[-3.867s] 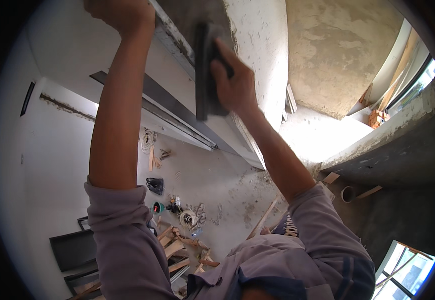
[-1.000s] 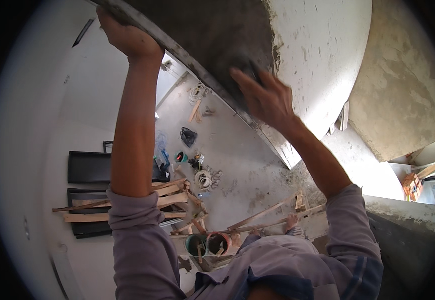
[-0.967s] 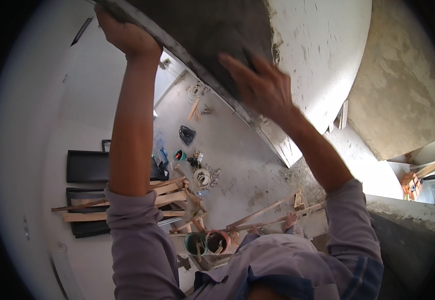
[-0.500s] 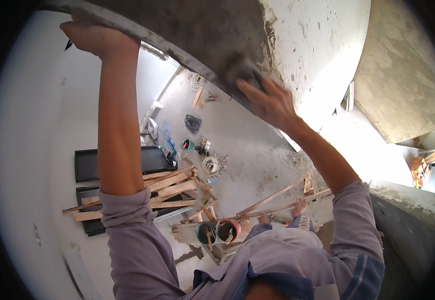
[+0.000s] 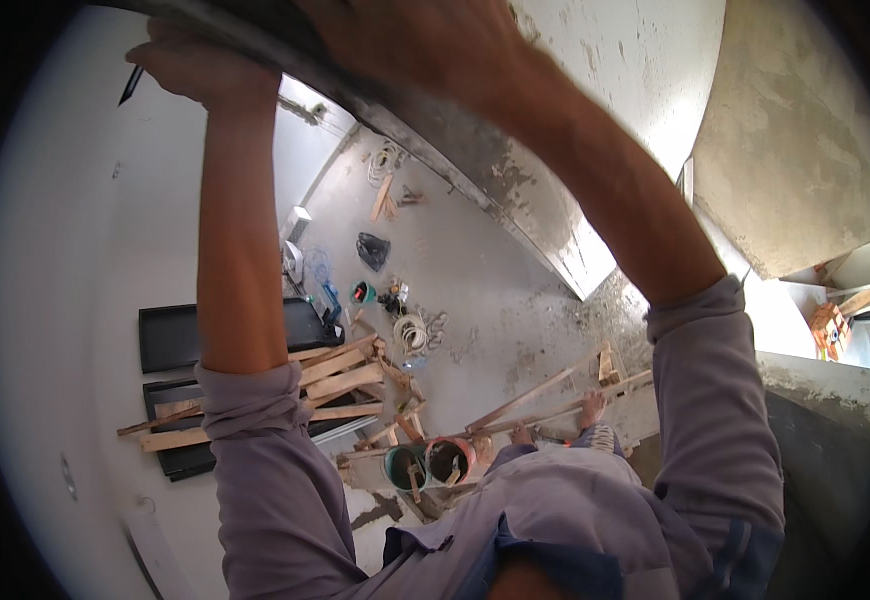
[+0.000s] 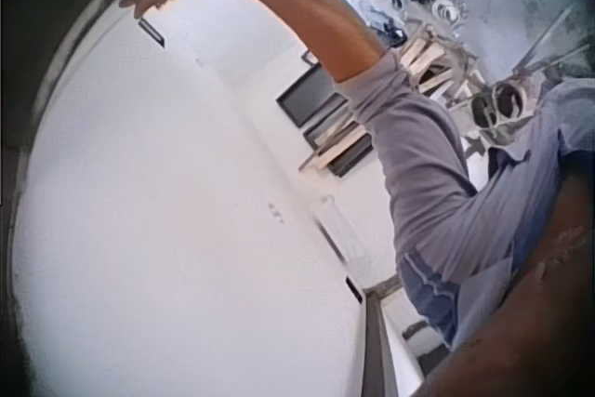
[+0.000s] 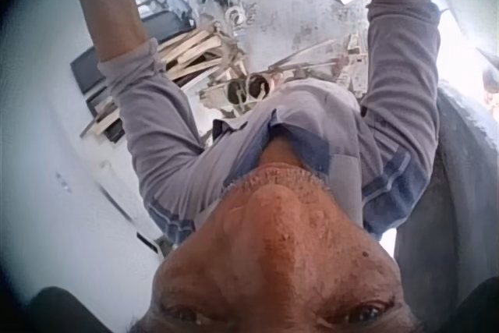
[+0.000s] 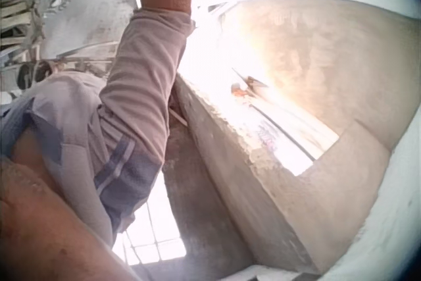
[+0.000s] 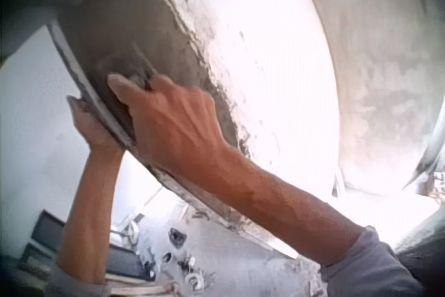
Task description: The person uses a float to smooth wet plaster onto a wall corner and then uses a trowel to apply more plaster from a bucket.
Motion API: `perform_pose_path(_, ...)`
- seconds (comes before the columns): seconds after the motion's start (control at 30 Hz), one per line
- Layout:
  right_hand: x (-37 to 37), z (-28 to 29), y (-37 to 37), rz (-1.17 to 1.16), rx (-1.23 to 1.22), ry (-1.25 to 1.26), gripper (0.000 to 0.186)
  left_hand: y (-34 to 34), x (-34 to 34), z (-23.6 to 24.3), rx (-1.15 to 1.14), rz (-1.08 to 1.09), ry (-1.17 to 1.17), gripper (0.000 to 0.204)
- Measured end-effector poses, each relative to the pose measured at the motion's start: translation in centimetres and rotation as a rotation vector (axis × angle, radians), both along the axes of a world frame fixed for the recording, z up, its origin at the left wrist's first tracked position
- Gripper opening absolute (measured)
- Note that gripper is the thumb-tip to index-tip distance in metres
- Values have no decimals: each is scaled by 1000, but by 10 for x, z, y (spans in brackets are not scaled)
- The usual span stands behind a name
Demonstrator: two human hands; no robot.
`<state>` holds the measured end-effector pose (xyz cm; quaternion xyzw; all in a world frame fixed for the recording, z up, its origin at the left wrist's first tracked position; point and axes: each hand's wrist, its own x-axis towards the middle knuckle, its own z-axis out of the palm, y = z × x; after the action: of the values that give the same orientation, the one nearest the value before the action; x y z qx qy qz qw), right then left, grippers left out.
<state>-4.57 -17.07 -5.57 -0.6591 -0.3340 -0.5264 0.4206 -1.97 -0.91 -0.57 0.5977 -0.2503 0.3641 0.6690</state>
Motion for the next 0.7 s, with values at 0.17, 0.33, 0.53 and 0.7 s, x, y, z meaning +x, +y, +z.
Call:
perform_pose_path(0.17, 24, -25, 19, -22, 140, -233, 42, -22, -13, 2, -128, -11, 26, 69)
perform_pose_path(0.33, -25, -210, 5, 76, -52, 252, 44, -11, -13, 0, -12, 66, 24, 71)
perform_pose_path(0.53, -21, -276, -17, -42, -201, 330, 57, -7, -8, -5, 18, 158, 51, 82)
perform_pose_path(0.7, -4, -123, -2, -93, -236, 214, 41, 0, -2, -2, -4, -46, -11, 74)
